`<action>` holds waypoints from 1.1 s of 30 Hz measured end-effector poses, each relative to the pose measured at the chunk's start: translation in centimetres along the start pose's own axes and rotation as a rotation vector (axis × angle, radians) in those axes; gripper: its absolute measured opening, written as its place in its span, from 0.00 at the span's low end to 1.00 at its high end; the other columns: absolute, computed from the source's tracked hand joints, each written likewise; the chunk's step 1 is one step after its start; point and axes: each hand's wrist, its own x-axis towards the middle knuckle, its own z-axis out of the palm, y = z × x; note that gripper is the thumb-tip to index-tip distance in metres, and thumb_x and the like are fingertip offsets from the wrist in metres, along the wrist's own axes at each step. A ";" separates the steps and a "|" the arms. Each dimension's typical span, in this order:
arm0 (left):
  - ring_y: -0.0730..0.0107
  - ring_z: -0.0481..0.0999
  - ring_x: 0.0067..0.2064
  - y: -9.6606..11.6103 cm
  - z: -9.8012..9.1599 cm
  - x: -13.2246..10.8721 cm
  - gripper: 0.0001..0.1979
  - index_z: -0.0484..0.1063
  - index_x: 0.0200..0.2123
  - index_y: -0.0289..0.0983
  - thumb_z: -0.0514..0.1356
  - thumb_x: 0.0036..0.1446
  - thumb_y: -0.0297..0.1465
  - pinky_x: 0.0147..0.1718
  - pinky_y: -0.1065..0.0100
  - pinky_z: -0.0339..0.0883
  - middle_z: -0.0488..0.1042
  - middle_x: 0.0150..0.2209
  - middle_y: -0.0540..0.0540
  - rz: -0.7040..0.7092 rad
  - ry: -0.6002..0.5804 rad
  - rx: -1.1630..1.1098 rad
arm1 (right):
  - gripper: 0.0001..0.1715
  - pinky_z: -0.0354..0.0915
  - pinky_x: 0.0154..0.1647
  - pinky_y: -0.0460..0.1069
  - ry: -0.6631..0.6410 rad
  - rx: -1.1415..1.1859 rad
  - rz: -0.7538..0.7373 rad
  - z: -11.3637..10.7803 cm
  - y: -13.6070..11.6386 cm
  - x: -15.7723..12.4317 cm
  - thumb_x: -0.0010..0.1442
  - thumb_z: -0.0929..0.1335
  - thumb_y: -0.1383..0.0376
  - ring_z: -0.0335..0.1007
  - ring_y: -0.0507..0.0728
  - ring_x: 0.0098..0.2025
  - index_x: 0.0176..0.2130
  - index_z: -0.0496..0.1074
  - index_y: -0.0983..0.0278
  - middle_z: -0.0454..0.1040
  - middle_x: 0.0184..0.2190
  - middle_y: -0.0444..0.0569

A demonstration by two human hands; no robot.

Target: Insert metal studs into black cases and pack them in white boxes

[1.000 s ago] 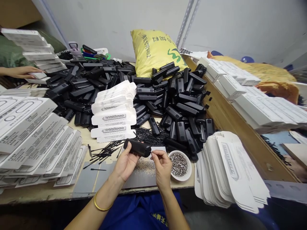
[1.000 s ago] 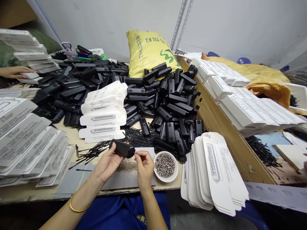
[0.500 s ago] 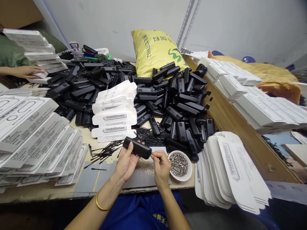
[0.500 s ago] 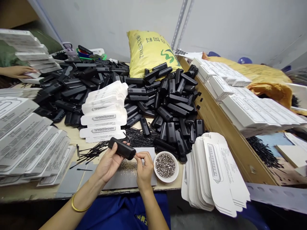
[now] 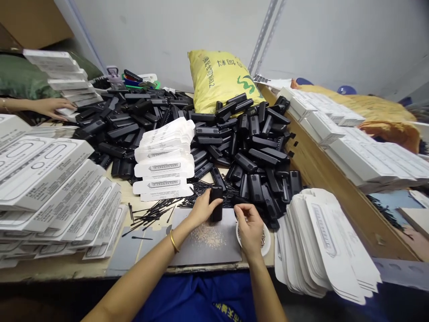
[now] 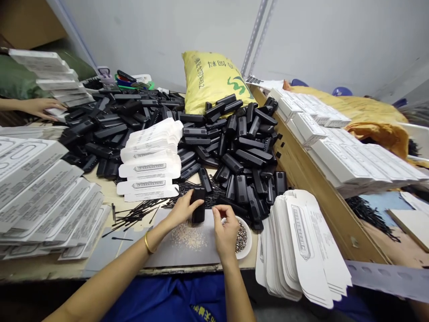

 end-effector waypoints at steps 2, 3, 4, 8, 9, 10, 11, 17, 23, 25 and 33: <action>0.56 0.73 0.39 -0.4 -1.9 0.6 0.11 0.75 0.34 0.39 0.68 0.46 0.32 0.46 0.62 0.64 0.75 0.35 0.44 0.012 0.024 0.038 | 0.07 0.61 0.37 0.50 -0.129 -0.114 -0.086 1.9 -0.6 0.7 0.60 0.66 0.61 0.66 0.56 0.34 0.33 0.71 0.61 0.73 0.30 0.46; 0.55 0.72 0.43 -0.8 -3.4 0.7 0.11 0.75 0.36 0.39 0.67 0.46 0.31 0.49 0.62 0.62 0.75 0.37 0.44 0.016 0.062 0.068 | 0.07 0.61 0.37 0.50 -0.204 -0.176 -0.147 3.2 -0.9 1.1 0.61 0.65 0.63 0.66 0.56 0.35 0.32 0.71 0.61 0.73 0.30 0.47; 0.53 0.70 0.48 -1.3 -5.1 0.7 0.13 0.74 0.38 0.39 0.67 0.47 0.29 0.52 0.62 0.59 0.74 0.40 0.43 0.019 0.115 0.102 | 0.07 0.60 0.38 0.50 -0.277 -0.246 -0.212 4.8 -1.0 1.4 0.61 0.65 0.65 0.65 0.57 0.35 0.31 0.72 0.60 0.74 0.30 0.47; 0.45 0.47 0.64 -3.8 -11.4 0.7 0.21 0.70 0.45 0.39 0.64 0.46 0.22 0.61 0.58 0.44 0.66 0.50 0.40 0.020 0.324 0.238 | 0.04 0.57 0.43 0.54 -0.508 -0.657 -0.328 12.1 -0.8 2.1 0.61 0.66 0.66 0.63 0.61 0.41 0.34 0.72 0.61 0.75 0.35 0.52; 0.43 0.44 0.65 -4.3 -12.5 0.9 0.22 0.69 0.45 0.40 0.65 0.44 0.22 0.61 0.55 0.43 0.64 0.51 0.39 0.019 0.341 0.265 | 0.03 0.57 0.44 0.55 -0.516 -0.697 -0.315 13.7 -0.6 2.2 0.59 0.68 0.65 0.63 0.62 0.43 0.35 0.73 0.62 0.75 0.37 0.55; 0.41 0.44 0.64 -4.7 -13.3 1.1 0.22 0.69 0.44 0.40 0.65 0.44 0.22 0.61 0.53 0.43 0.63 0.52 0.38 0.016 0.342 0.291 | 0.05 0.56 0.44 0.56 -0.523 -0.730 -0.302 15.1 -0.4 2.2 0.57 0.70 0.66 0.63 0.63 0.44 0.36 0.73 0.64 0.74 0.38 0.57; 0.39 0.45 0.63 -5.0 -13.8 1.4 0.21 0.69 0.43 0.39 0.66 0.43 0.22 0.60 0.50 0.43 0.63 0.52 0.37 0.012 0.330 0.320 | 0.07 0.56 0.45 0.56 -0.528 -0.747 -0.287 16.3 -0.1 2.3 0.56 0.71 0.66 0.63 0.64 0.44 0.37 0.73 0.65 0.74 0.38 0.58; 0.40 0.59 0.53 -3.5 -15.0 3.2 0.11 0.69 0.30 0.37 0.66 0.42 0.31 0.48 0.51 0.54 0.69 0.38 0.38 -0.038 0.110 0.492 | 0.08 0.57 0.47 0.56 -0.511 -0.757 -0.250 16.9 1.1 3.8 0.56 0.71 0.67 0.63 0.63 0.47 0.38 0.71 0.65 0.72 0.41 0.56; 0.63 0.70 0.32 1.7 -14.3 2.1 0.15 0.72 0.30 0.34 0.57 0.52 0.42 0.30 0.68 0.61 0.73 0.29 0.47 -0.106 -0.284 0.411 | 0.16 0.61 0.48 0.52 -0.428 -0.496 -0.272 12.9 0.5 5.7 0.56 0.71 0.62 0.64 0.58 0.47 0.44 0.67 0.62 0.69 0.44 0.50; 0.67 0.70 0.30 2.8 -13.2 1.1 0.16 0.72 0.35 0.34 0.56 0.54 0.41 0.27 0.70 0.61 0.74 0.31 0.48 -0.160 -0.376 0.258 | 0.20 0.63 0.45 0.50 -0.456 -0.266 -0.308 11.4 0.2 6.2 0.53 0.72 0.62 0.64 0.56 0.44 0.45 0.67 0.61 0.67 0.45 0.49; 0.61 0.78 0.36 2.0 -8.7 -3.1 0.23 0.69 0.46 0.33 0.64 0.49 0.39 0.36 0.62 0.70 0.78 0.38 0.41 -0.569 -0.527 -0.587 | 0.09 0.60 0.33 0.47 -0.625 -0.059 -0.170 6.2 -1.9 7.3 0.51 0.70 0.66 0.59 0.51 0.28 0.26 0.65 0.62 0.66 0.25 0.40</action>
